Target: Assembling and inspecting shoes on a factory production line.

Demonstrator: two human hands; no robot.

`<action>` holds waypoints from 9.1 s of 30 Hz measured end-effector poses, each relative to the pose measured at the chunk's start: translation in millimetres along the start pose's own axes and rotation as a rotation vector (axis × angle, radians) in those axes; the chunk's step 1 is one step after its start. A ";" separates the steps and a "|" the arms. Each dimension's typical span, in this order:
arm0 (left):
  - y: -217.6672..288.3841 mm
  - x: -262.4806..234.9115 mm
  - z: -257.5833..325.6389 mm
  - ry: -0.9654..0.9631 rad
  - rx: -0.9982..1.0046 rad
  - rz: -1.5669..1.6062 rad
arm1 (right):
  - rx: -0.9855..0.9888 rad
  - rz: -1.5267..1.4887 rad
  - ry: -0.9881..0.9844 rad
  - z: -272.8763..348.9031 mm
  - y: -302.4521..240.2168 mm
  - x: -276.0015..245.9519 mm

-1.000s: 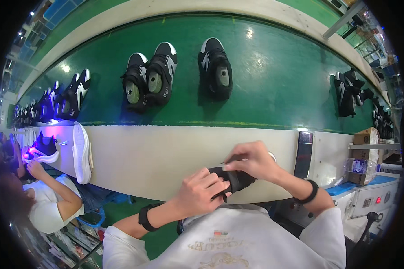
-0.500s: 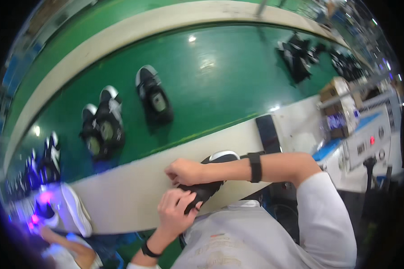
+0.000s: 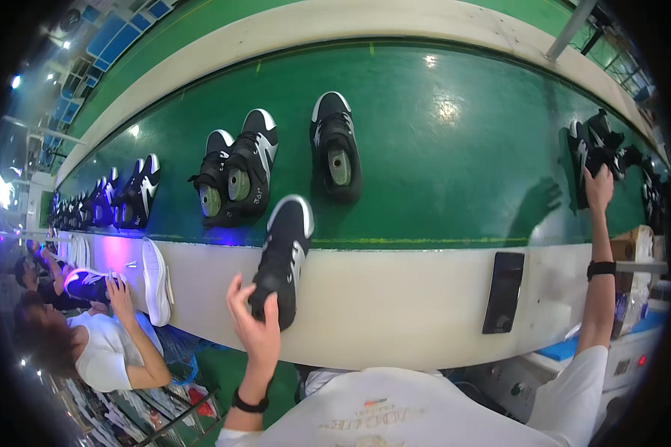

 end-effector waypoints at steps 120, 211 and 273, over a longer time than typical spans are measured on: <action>57.8 8.8 25.4 -0.517 0.356 0.198 | -0.252 -1.635 -0.702 325.4 -340.8 -299.7; 44.2 180.6 -150.0 -0.359 0.105 0.081 | 0.449 -0.441 -0.190 -59.9 -38.5 96.3; 108.9 3.9 98.7 -0.470 0.487 0.855 | -1.313 -1.165 -1.272 334.5 -311.8 -294.8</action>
Point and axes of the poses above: each hand's wrist, its own z-axis away from the middle knuckle, its own x-axis out of the palm, y = z × x, the point moved 4 cm from there along -z, towards the middle knuckle
